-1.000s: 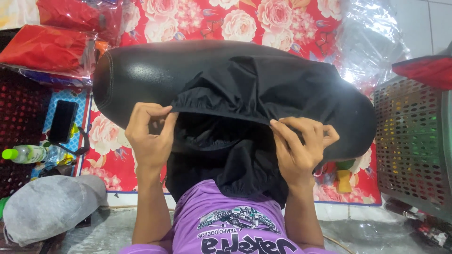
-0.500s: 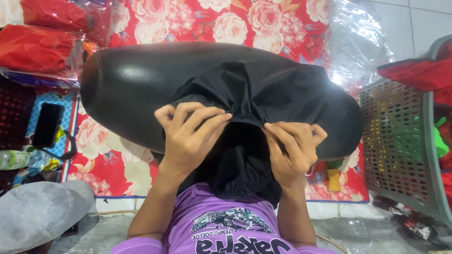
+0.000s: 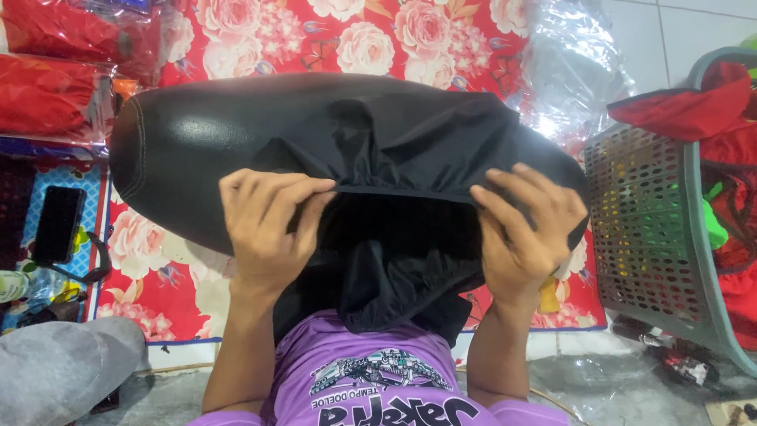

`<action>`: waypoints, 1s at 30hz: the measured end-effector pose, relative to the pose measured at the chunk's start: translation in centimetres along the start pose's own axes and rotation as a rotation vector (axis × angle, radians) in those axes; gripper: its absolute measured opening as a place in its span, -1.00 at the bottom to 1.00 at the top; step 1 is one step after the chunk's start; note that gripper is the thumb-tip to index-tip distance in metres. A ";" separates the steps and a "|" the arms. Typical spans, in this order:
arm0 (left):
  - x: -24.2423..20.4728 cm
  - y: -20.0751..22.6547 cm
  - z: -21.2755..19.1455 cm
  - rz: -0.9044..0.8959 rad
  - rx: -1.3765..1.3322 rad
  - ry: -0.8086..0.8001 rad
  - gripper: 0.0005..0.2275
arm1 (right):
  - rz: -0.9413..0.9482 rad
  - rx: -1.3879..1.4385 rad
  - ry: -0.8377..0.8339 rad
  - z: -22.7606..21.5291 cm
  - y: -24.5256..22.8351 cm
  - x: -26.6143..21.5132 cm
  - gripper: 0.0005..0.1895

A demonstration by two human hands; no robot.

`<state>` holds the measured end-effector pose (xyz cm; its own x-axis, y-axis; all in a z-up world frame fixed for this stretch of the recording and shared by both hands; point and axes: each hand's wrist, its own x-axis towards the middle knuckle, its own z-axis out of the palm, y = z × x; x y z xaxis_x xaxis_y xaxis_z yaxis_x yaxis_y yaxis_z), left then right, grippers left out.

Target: Fitting and adjusting a black elasticized protective cover onto a motorcycle seat by stretching and tucking the edges.

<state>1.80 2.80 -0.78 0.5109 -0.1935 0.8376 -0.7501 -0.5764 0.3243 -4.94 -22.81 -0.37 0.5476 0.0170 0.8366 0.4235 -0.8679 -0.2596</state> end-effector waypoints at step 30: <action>-0.4 -0.8 -1.2 -0.014 -0.140 0.030 -0.94 | -0.179 -0.030 -0.043 1.4 0.5 0.5 -0.65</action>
<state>1.70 4.32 -0.87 0.5106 -0.1609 0.8446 -0.7952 -0.4621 0.3926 -3.47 -22.51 -0.80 0.4961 0.1933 0.8465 0.4955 -0.8636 -0.0932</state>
